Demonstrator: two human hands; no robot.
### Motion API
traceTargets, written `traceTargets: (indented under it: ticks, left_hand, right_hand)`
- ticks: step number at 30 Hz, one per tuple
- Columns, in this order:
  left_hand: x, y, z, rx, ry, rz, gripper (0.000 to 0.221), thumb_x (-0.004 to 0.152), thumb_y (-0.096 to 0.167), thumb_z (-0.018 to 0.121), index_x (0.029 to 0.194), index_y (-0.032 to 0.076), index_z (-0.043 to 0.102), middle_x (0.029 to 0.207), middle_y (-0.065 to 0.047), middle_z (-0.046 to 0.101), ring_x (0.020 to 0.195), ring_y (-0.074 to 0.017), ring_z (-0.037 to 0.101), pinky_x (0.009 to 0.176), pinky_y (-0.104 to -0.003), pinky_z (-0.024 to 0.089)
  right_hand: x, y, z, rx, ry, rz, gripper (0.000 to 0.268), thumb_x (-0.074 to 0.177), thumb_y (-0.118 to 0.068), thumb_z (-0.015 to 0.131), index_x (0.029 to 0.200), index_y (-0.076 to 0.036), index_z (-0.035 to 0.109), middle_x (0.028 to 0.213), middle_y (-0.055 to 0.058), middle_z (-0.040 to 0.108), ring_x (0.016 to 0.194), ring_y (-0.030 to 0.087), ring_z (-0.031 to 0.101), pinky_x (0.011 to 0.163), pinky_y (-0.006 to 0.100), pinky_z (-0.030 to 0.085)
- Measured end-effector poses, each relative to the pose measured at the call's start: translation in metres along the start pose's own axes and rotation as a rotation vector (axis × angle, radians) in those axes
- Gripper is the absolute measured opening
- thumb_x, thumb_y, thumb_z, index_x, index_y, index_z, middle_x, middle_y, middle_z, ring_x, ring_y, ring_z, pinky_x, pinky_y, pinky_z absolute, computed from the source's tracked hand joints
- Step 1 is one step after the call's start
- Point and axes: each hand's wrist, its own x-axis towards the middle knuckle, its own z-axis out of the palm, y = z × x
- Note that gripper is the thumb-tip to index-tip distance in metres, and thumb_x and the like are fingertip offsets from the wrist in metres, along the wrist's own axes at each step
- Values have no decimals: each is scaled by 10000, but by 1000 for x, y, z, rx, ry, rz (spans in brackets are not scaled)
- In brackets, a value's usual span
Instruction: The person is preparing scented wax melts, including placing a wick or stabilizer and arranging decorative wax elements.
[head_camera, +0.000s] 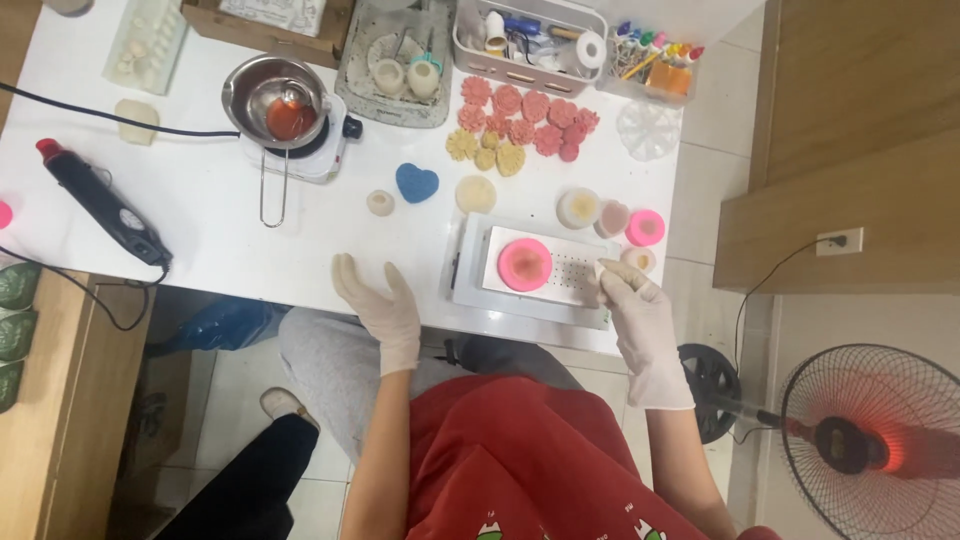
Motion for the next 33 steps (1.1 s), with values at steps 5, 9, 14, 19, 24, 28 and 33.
traceTargets:
  ticks: [5,9,14,19,24,28,33]
  left_hand:
    - [4,94,-44,-214,-483,71,843,791,202,862,1484,-11,432,1426,-180,582,1216,-338,602,1037,-450,475]
    - [7,134,-43,-197,-734,183,1104,682,250,928,1559,1,306,1505,-160,530,942,-250,627,854,-396,542]
    - [-1,130,-25,-166,-835,206,1104,673,150,910,1578,22,291,1541,-168,518,836,-216,654,797,-362,574]
    - [-3,139,-12,-150,-922,11,1115,699,89,892,1612,31,253,1430,-132,603,750,-189,659,716,-319,587]
    - [-7,128,2,-278,-912,54,1043,769,47,868,1611,25,253,1477,-155,587,808,-162,694,771,-289,602]
    - [-8,123,7,-339,-919,45,1004,818,33,840,1613,14,228,1508,-171,555,854,-138,710,805,-270,608]
    - [-13,114,12,-385,-902,32,967,836,13,837,1606,8,253,1490,-165,585,912,-139,748,841,-267,613]
  right_hand:
    - [18,14,-9,178,-33,16,244,1001,-114,671,1205,18,693,1036,56,713,857,113,628,856,300,528]
    - [11,9,11,351,-110,52,307,1008,-196,605,1220,24,628,1263,142,697,1183,246,683,1081,426,529]
    - [-4,35,16,391,-179,109,338,1022,-192,579,1264,43,597,1370,193,639,1312,306,610,1161,457,466]
    - [-7,45,13,411,-174,116,331,1033,-154,549,1278,62,603,1356,197,644,1290,298,619,1163,424,469]
    - [-7,38,21,331,-193,90,248,1053,-134,564,1197,61,617,1294,165,676,1264,233,629,1148,381,488]
    - [0,40,25,344,-217,90,246,1037,-143,581,1180,49,638,1273,144,683,1251,206,639,1133,371,491]
    - [3,43,25,344,-184,96,238,1022,-165,602,1166,21,638,1253,147,694,1226,221,654,1117,374,502]
